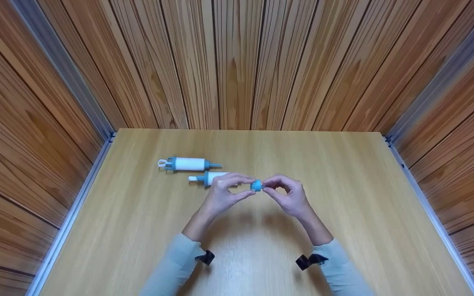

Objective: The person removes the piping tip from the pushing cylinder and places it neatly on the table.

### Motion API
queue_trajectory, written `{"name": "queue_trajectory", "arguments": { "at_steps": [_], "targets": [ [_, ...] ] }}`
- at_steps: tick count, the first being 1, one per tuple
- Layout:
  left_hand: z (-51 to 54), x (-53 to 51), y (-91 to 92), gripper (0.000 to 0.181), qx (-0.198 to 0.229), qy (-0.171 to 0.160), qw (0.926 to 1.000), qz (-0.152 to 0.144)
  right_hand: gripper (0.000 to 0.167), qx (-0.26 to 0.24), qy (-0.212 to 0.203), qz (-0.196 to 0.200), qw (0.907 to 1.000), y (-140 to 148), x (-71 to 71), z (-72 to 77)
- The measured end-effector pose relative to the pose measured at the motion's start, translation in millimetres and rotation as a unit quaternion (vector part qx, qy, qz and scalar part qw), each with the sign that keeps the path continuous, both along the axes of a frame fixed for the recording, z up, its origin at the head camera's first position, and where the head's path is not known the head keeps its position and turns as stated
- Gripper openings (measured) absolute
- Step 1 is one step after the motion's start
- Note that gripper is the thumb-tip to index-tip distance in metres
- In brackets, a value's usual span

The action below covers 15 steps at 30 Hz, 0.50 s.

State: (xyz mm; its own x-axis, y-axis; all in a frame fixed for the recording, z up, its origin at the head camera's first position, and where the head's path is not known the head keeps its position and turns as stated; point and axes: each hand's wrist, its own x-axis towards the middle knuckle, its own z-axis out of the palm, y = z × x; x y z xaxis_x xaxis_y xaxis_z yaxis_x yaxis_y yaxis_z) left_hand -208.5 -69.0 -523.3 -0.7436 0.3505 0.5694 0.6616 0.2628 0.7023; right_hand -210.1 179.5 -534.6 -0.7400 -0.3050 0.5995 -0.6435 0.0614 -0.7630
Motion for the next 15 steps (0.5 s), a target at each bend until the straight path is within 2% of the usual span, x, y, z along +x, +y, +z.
{"name": "queue_trajectory", "arguments": {
  "at_steps": [7, 15],
  "targets": [
    [1.3, -0.5, -0.2, 0.027, -0.006, -0.005, 1.0, 0.001, 0.028, 0.004, 0.002, 0.0, 1.0, 1.1, -1.0, -1.3],
    [3.7, 0.5, 0.5, 0.027, -0.001, -0.005, 1.0, 0.003, 0.043, 0.003, 0.009, 0.019, 0.9998, 4.3, -3.7, -3.8]
  ]
}}
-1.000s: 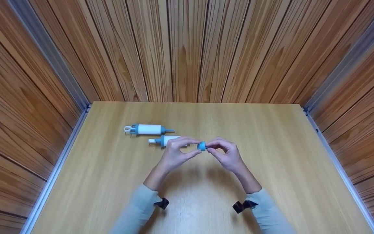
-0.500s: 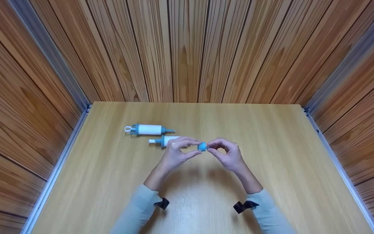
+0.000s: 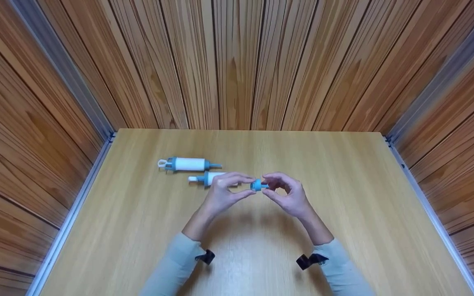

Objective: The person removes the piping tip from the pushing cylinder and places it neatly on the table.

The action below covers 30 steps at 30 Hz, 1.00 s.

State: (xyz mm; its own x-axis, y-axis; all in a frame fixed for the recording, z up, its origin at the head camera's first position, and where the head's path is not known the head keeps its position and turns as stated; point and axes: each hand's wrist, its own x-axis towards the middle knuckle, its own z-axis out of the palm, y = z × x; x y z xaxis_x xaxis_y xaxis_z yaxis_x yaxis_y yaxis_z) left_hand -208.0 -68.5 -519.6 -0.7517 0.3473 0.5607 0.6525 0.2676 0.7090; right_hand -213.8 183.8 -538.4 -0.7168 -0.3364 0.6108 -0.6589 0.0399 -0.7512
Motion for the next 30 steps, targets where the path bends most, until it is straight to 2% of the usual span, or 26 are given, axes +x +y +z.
{"name": "queue_trajectory", "arguments": {
  "at_steps": [6, 15, 25, 30],
  "targets": [
    [0.2, -0.8, 2.6, 0.028, 0.0, 0.008, 0.9999, -0.007, 0.046, 0.007, -0.01, 0.006, 0.9999, 0.1, 2.4, -0.1],
    [0.1, 0.9, 5.3, 0.029, -0.004, -0.007, 0.9999, -0.008, 0.03, 0.008, -0.017, 0.015, 0.9997, 1.2, 1.8, -1.0],
    [-1.9, -0.2, 4.0, 0.029, -0.008, -0.001, 0.9999, -0.014, 0.04, -0.006, 0.004, 0.025, 0.9996, -0.7, -0.3, -2.7],
    [-3.9, -1.2, 1.8, 0.029, -0.01, 0.013, 0.9998, -0.012, 0.038, -0.009, 0.002, 0.025, 0.9996, -2.1, -1.3, -2.4]
  ]
}}
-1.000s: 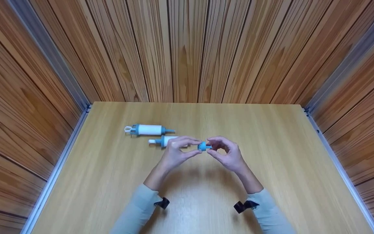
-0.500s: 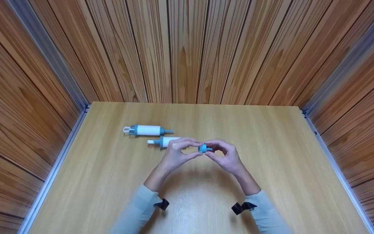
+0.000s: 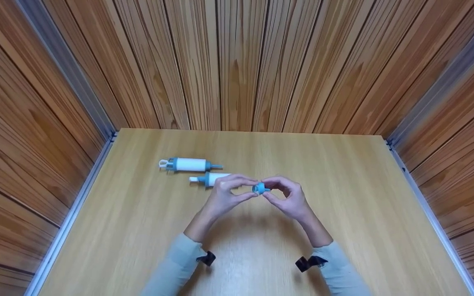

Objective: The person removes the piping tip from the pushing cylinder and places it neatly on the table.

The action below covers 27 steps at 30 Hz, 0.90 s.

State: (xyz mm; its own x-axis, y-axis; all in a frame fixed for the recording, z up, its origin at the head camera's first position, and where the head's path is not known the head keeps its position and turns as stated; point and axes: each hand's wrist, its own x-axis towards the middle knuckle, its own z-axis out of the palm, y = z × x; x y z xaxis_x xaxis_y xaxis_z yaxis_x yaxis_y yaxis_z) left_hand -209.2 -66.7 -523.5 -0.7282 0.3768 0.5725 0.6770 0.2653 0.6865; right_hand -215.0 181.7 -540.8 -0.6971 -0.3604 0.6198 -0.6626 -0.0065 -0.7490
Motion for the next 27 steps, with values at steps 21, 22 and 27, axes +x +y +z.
{"name": "queue_trajectory", "arguments": {
  "at_steps": [21, 22, 27],
  "targets": [
    [-2.8, -1.1, -0.6, 0.025, -0.01, 0.0, 0.9998, 0.018, 0.038, -0.004, -0.004, -0.003, 1.0, 3.8, 0.5, 3.1],
    [-3.2, -1.1, -0.8, 0.024, -0.01, 0.001, 0.9998, 0.019, 0.038, -0.004, -0.006, -0.005, 1.0, 4.2, 0.7, 2.9],
    [-3.0, -0.3, -2.2, 0.024, -0.01, 0.001, 0.9998, 0.019, 0.038, -0.007, -0.012, -0.014, 0.9998, 10.1, 0.4, 0.6]
  ]
}}
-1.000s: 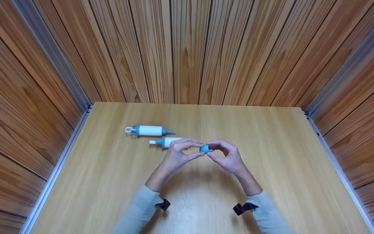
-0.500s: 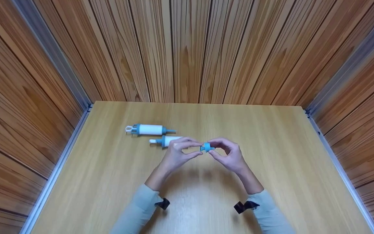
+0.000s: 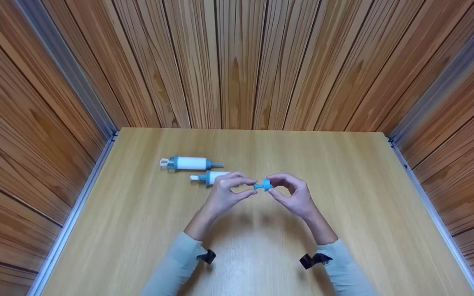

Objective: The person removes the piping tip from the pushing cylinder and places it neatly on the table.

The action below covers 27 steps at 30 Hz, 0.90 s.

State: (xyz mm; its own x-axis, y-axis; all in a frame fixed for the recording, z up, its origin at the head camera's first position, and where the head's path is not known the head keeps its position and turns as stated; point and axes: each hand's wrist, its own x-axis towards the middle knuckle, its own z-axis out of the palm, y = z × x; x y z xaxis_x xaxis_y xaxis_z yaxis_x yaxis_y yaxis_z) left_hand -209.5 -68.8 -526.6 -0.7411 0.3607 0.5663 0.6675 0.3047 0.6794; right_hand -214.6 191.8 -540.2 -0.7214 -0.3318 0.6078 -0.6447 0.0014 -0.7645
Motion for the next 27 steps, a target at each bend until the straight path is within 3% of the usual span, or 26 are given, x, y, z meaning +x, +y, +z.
{"name": "queue_trajectory", "arguments": {
  "at_steps": [21, 27],
  "targets": [
    [0.4, 3.9, -4.4, 0.024, 0.002, -0.031, 0.9995, 0.01, 0.04, 0.001, -0.005, -0.013, 0.9999, 22.9, 4.7, -8.1],
    [2.9, -0.5, -4.1, 0.025, 0.002, -0.033, 0.9994, 0.011, 0.039, 0.012, 0.0, -0.021, 0.9997, 26.9, 1.1, -7.2]
  ]
}}
